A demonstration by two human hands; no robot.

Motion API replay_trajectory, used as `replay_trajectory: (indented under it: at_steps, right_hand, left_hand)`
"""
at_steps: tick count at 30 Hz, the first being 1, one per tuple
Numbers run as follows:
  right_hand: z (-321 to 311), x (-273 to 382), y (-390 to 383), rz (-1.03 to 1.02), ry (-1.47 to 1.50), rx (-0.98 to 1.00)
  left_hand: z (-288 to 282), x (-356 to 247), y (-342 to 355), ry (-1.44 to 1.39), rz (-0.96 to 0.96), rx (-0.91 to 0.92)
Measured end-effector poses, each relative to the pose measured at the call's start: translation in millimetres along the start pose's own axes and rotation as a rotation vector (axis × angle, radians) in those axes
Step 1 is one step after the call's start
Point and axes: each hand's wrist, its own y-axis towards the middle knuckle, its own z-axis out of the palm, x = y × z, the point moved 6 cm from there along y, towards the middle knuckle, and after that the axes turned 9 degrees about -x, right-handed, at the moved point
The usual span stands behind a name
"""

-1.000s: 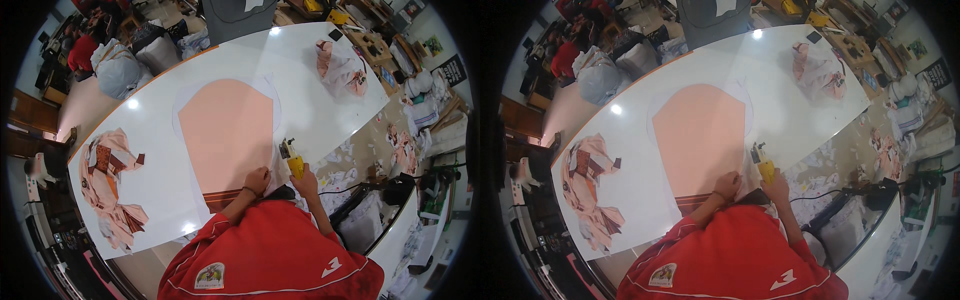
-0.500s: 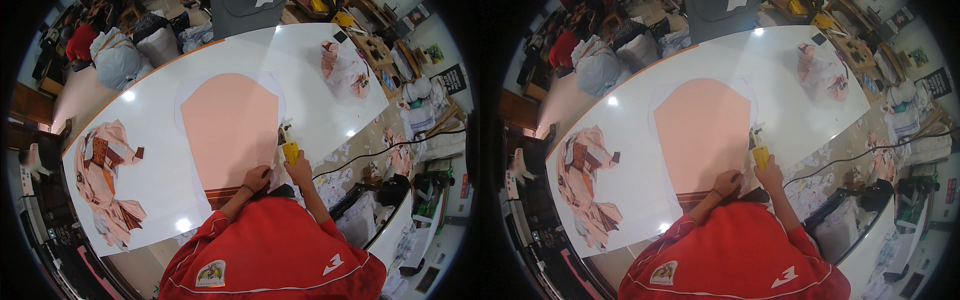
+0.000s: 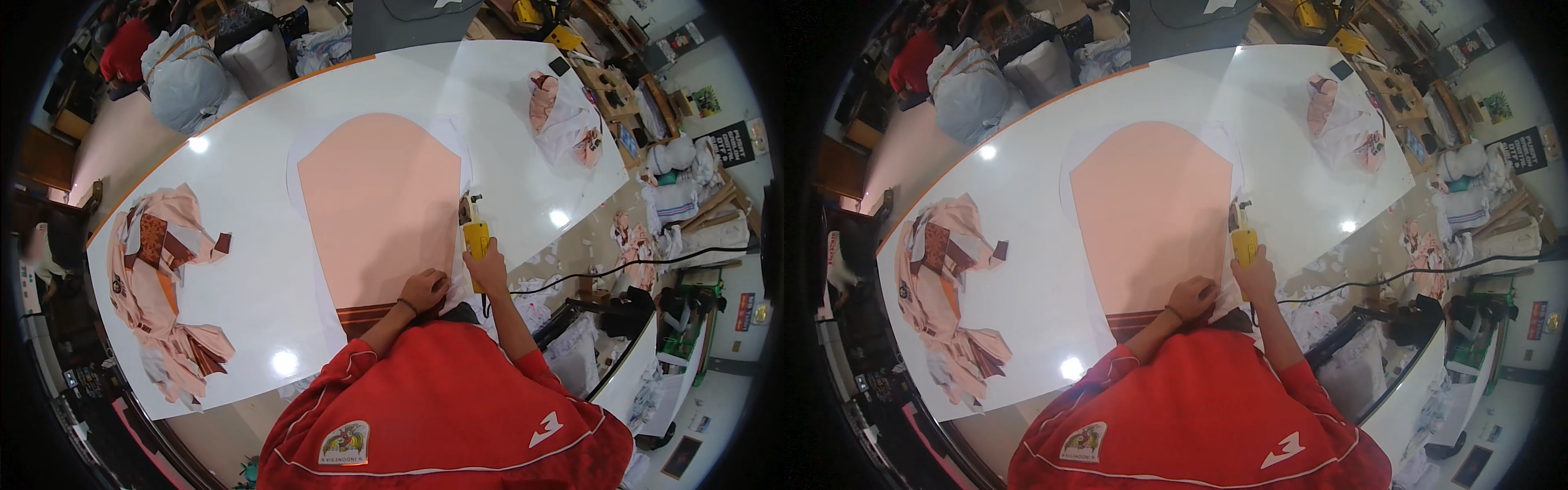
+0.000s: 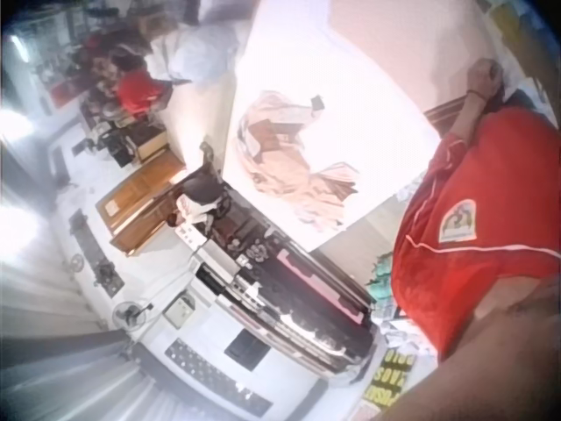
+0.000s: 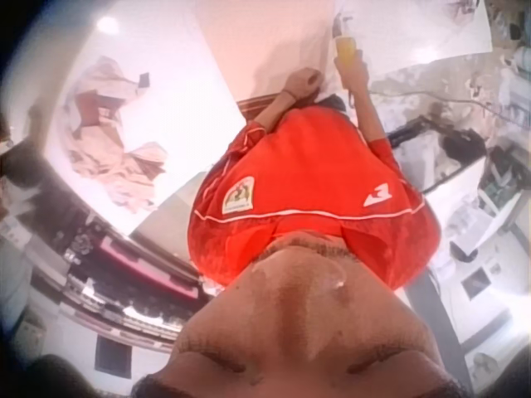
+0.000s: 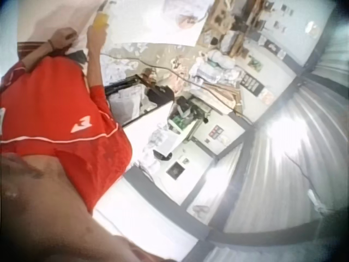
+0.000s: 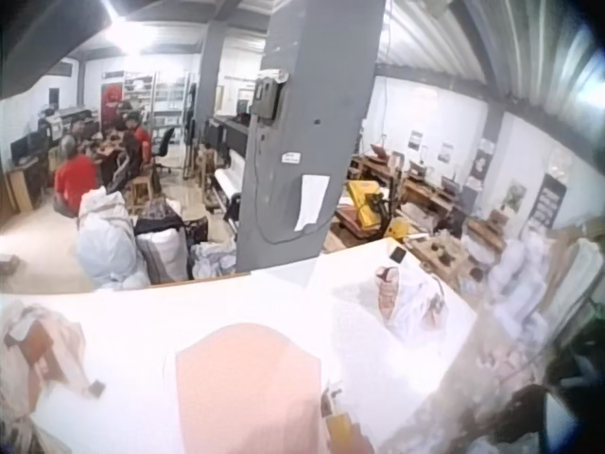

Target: The person uses a yellow electric fabric cutter to cut a large piece of peach-colored fabric on a white table. They repeatedly reposition the fabric and guide the cutter along its edges to separate sections.

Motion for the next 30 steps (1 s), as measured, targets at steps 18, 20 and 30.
replay_trajectory:
  at_steps: [18, 20, 30]
  right_hand:
    - [9, 29, 77, -0.004, -0.008, -0.028]
    - [8, 35, 88, -0.003, -0.013, -0.028]
    - [6, 59, 160, -0.020, -0.015, -0.024]
  left_hand:
    - [-1, 4, 0, -0.017, 0.004, 0.014]
    - [-3, 1, 0, -0.009, 0.009, 0.022]
    - [1, 0, -6, 0.061, -0.038, 0.068]
